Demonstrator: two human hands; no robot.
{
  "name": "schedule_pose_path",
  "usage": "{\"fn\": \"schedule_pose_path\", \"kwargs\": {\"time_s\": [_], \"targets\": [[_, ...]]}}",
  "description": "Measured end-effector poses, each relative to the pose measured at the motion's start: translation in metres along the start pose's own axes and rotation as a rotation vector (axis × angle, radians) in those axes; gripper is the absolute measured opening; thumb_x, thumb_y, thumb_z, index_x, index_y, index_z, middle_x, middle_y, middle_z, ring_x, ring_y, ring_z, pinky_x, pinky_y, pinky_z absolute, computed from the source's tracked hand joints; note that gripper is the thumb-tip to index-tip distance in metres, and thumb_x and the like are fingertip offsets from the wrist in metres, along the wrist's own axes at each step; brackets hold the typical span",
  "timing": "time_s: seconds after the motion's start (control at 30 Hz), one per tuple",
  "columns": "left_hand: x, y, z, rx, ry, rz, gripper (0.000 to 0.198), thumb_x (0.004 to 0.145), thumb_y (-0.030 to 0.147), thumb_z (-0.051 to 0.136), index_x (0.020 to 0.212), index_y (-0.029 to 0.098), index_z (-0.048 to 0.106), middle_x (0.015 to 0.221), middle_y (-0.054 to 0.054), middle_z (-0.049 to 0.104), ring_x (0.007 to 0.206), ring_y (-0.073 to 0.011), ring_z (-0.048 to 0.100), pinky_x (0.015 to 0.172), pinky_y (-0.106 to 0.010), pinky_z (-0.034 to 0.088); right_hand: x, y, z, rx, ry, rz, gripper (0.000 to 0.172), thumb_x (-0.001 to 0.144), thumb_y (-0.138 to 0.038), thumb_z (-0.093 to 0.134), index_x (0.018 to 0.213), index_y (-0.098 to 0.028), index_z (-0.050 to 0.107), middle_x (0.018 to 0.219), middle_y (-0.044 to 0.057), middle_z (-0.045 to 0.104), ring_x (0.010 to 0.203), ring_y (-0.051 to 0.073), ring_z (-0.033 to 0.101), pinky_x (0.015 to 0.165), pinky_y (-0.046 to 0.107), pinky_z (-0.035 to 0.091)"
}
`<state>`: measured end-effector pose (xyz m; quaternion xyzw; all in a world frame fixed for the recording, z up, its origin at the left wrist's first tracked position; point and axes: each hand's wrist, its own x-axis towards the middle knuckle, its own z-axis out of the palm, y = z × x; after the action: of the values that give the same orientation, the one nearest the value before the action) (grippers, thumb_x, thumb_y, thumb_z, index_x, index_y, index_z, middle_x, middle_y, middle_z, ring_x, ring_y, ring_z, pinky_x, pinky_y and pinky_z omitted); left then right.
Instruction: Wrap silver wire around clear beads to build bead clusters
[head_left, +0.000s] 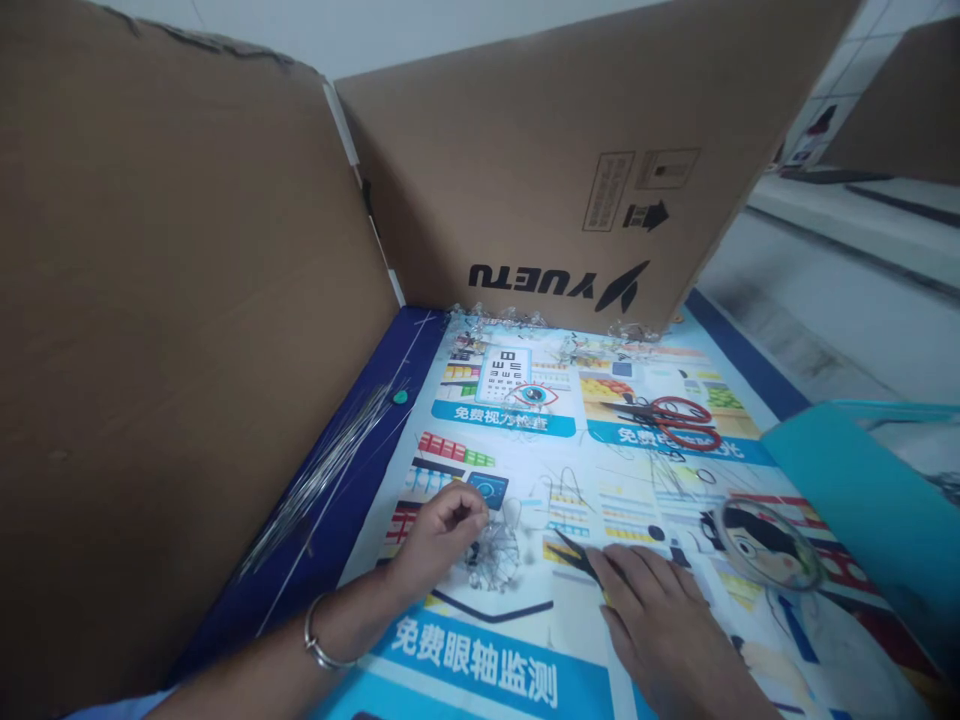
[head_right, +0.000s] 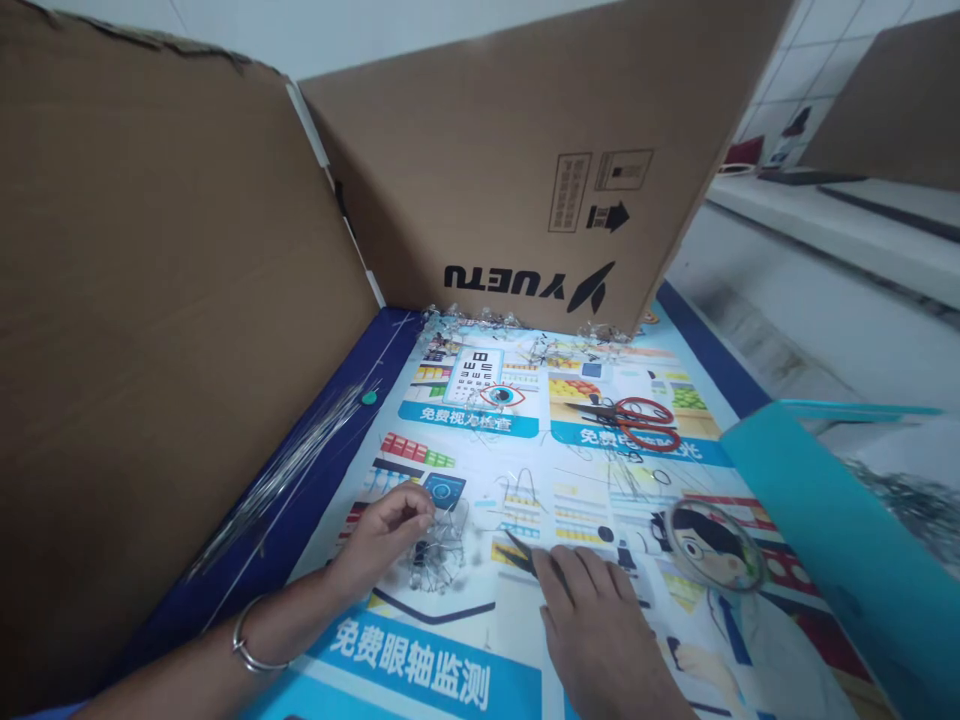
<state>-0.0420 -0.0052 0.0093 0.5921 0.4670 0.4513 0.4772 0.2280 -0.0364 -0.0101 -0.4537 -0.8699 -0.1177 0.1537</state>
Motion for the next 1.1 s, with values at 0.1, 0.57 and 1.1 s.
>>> {"fn": "schedule_pose_path", "kwargs": {"time_s": [0.1, 0.57, 1.1], "targets": [[0.000, 0.000, 0.000, 0.021, -0.006, 0.021, 0.009, 0.082, 0.018, 0.054, 0.073, 0.016, 0.052, 0.078, -0.001, 0.051, 0.075, -0.0144, 0.049, 0.070, -0.025, 0.039, 0.009, -0.004, -0.002, 0.046, 0.024, -0.016, 0.033, 0.083, -0.016, 0.042, 0.110, -0.020, 0.060, 0.098, 0.007, 0.066, 0.089, 0.025, 0.058, 0.075, 0.040, 0.042], [-0.002, -0.007, -0.010, 0.050, -0.008, 0.035, 0.009, 0.077, 0.008, 0.053, 0.075, 0.017, 0.053, 0.084, -0.002, 0.053, 0.079, -0.0151, 0.052, 0.070, -0.026, 0.040, -0.005, 0.011, 0.005, -0.060, 0.030, -0.061, 0.035, 0.079, -0.031, 0.052, 0.111, -0.021, 0.059, 0.107, 0.011, 0.063, 0.095, 0.030, 0.056, 0.073, 0.040, 0.042], [-0.002, -0.005, -0.013, 0.084, 0.001, 0.073, 0.011, 0.075, 0.009, 0.058, 0.068, 0.017, 0.054, 0.085, -0.003, 0.055, 0.084, -0.0164, 0.056, 0.075, -0.028, 0.041, 0.020, -0.014, -0.002, 0.250, 0.073, -0.043, 0.026, 0.087, -0.024, 0.049, 0.111, -0.019, 0.056, 0.099, 0.006, 0.065, 0.091, 0.023, 0.058, 0.079, 0.038, 0.043]]}}
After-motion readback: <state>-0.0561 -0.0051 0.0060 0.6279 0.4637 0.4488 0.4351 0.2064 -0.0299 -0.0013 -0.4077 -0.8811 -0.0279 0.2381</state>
